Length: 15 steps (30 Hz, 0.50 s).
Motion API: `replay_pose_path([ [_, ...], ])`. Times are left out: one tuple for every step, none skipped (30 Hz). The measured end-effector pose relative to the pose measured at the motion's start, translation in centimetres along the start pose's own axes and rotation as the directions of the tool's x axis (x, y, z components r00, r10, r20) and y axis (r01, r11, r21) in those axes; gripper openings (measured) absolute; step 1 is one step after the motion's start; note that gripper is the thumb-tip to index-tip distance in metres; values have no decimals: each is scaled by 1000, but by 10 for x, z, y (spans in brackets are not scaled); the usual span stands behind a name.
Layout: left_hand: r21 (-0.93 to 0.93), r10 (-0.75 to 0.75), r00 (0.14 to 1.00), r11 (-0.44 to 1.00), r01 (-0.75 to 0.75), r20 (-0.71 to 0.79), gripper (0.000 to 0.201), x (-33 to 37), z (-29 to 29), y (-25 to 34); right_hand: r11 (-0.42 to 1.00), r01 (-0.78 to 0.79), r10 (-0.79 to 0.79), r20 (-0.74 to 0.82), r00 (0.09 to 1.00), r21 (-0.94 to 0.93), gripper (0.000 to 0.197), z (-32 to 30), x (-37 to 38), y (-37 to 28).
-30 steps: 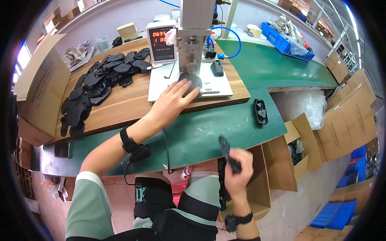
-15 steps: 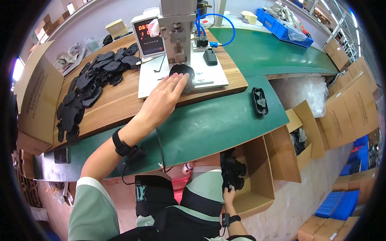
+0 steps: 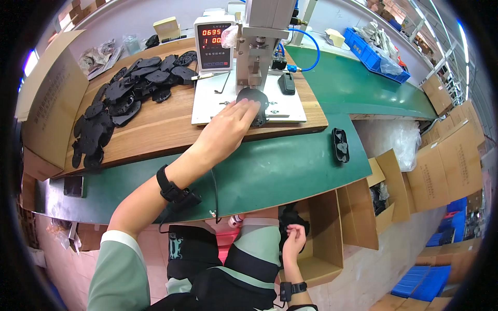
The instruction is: Manually assembling small black plastic components by placing them into a pneumatic press jig for joining.
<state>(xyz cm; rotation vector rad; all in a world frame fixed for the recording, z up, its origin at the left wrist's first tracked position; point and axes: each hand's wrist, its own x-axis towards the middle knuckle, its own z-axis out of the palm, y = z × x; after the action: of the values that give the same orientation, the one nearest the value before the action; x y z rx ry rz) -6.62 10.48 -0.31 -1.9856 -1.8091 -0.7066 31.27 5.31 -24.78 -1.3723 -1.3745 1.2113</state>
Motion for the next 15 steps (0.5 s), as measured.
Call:
replay_pose_path([
  [-14, 2, 1000, 1000, -2, -12, 57, 3, 1, 2, 993, 108, -109, 31, 994, 47, 10, 7, -1, -51],
  [-33, 7, 999, 999, -8, -52, 63, 6, 3, 4, 955, 294, -296, 49, 954, 47, 9, 15, -4, -96],
  [-46, 11, 996, 999, -15, -90, 70, 7, 4, 6, 882, 468, -471, 70, 880, 54, 13, 22, -3, -136],
  [-48, 9, 996, 999, -14, -93, 70, 8, 3, 7, 755, 653, -643, 134, 754, -53, 22, 26, 4, -172],
  [-61, 2, 996, 998, -7, -90, 77, 7, 0, 7, 581, 803, -773, 221, 595, -132, 32, 33, 13, -200],
  [-84, 0, 996, 996, -8, -91, 84, 9, 1, 8, 475, 847, -814, 247, 526, -240, 40, 43, 26, -226],
  [-82, -1, 995, 997, -6, -96, 84, 11, -1, 8, 353, 874, -847, 282, 450, -334, 48, 56, 38, -252],
  [-118, -11, 996, 993, 1, -87, 88, 8, -1, 5, 302, 874, -842, 324, 432, -379, 53, 75, 47, -273],
  [-155, -20, 997, 988, 7, -81, 92, 7, -2, 3, 246, 872, -834, 366, 412, -423, 58, 93, 57, -291],
  [-138, -27, 996, 990, 16, -82, 92, 5, -2, 2, 223, 870, -827, 387, 408, -440, 61, 111, 70, -299],
  [-158, -24, 992, 987, 4, -126, 93, 8, 1, 6, 199, 861, -816, 407, 410, -469, 63, 124, 83, -301],
  [-177, -16, 984, 984, -16, -176, 94, 12, 3, 10, 195, 861, -821, 402, 405, -469, 63, 133, 94, -304],
  [-199, -42, 990, 980, 15, -132, 97, 12, 2, 14, 160, 858, -803, 441, 401, -489, 60, 143, 106, -304],
  [-201, -52, 990, 979, 24, -132, 99, 11, 2, 18, 125, 853, -782, 479, 399, -507, 57, 151, 116, -302],
  [-202, -67, 989, 979, 38, -134, 101, 12, 1, 21, 123, 857, -786, 478, 392, -500, 57, 159, 127, -297],
])
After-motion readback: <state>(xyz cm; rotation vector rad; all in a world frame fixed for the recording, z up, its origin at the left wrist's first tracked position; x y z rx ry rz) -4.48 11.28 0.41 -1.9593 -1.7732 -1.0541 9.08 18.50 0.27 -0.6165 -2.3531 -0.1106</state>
